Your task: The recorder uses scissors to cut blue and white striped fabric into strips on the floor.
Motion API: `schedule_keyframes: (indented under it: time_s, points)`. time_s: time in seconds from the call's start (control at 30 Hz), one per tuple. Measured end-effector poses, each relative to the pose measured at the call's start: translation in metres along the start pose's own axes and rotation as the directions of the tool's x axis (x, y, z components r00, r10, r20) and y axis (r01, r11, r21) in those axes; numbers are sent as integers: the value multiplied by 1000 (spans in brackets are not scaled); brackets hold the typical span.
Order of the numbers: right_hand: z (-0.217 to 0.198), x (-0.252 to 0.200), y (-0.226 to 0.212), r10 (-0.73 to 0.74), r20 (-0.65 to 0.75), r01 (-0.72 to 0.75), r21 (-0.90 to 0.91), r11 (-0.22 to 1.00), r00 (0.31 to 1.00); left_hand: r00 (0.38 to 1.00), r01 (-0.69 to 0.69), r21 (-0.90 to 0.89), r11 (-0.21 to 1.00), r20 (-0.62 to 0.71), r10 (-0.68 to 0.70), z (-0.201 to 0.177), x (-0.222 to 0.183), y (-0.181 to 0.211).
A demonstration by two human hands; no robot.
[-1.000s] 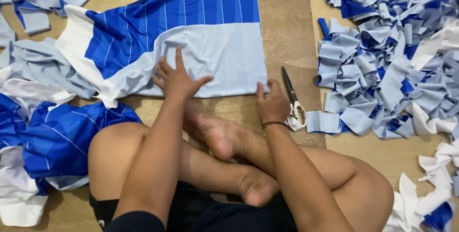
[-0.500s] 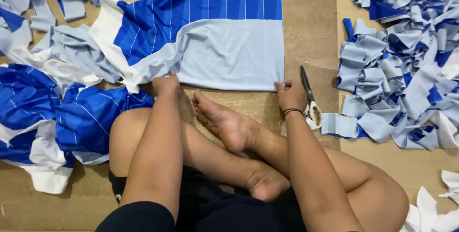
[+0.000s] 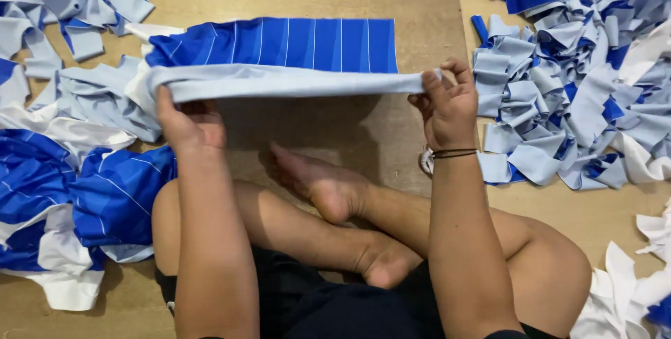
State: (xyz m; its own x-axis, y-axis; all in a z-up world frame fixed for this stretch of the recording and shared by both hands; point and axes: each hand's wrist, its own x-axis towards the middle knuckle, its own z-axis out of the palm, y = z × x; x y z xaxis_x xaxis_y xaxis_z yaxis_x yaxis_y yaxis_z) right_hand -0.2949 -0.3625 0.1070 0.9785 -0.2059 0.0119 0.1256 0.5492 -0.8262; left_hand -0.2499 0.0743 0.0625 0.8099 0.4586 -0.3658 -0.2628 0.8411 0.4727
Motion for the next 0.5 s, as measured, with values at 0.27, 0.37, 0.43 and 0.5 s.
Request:
schedule_keyframes:
  time_s: [0.27, 0.37, 0.43, 0.5]
  points:
    - [62, 28, -67, -109, 162, 106, 27, 994, 981, 905, -367, 142, 919, 284, 317, 136, -56, 9]
    - [84, 65, -59, -25, 109, 32, -60, 998, 994, 939, -303, 119, 945, 208, 275, 144, -2, -21]
    - [87, 98, -47, -11, 105, 17, -58, 998, 994, 952, -298, 198, 934, 136, 275, 166, 16, -20]
    - [96, 131, -44, -11, 83, 15, -48, 999, 996, 961, -276, 279, 920, 78, 265, 191, 40, -13]
